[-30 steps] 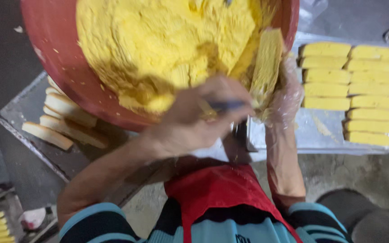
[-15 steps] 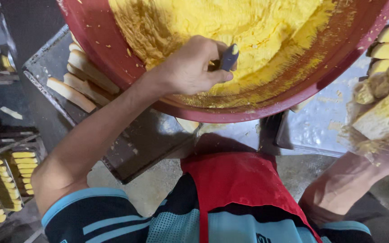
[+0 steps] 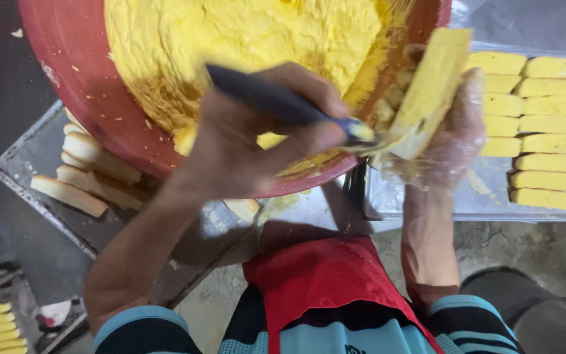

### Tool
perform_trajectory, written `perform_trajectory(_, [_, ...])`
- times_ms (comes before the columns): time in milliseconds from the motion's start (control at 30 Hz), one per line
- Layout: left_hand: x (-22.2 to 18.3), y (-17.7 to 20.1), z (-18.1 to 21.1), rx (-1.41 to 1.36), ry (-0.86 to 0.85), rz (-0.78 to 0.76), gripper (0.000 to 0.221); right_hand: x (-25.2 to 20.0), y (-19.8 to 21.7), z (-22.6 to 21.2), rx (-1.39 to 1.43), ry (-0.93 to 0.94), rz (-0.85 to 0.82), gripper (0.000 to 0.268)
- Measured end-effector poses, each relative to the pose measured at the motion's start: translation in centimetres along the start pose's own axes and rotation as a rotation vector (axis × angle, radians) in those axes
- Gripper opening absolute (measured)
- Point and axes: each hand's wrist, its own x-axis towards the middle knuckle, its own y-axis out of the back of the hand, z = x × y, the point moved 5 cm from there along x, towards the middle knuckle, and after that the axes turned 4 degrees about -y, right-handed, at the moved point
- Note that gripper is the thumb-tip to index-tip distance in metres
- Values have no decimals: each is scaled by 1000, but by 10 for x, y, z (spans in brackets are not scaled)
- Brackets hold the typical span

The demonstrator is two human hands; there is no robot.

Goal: The person spreads butter or a yellow spread onto slices of bread using a small brush, then places the slices on a metal tray.

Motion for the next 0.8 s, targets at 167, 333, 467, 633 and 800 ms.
perform_trajectory(167, [6,-78,5,448,-522,-128,14,11,-14,-5,-558,241,222,56])
perform_trajectory(333, [21,-48,-32,95,262,-290,10,4,-8,11,-83,106,269,44])
perform_trajectory(467, [49,-37,-18,263,-350,-18,10,0,-3,22,-39,48,344,48])
perform_trajectory(633, [-11,-92,3,509,-532,-83,19,18,15,1,-192,170,188,61])
perform_trajectory(800, [-6,-77,-12,542,-552,-72,20,17,8,7,-228,195,222,60])
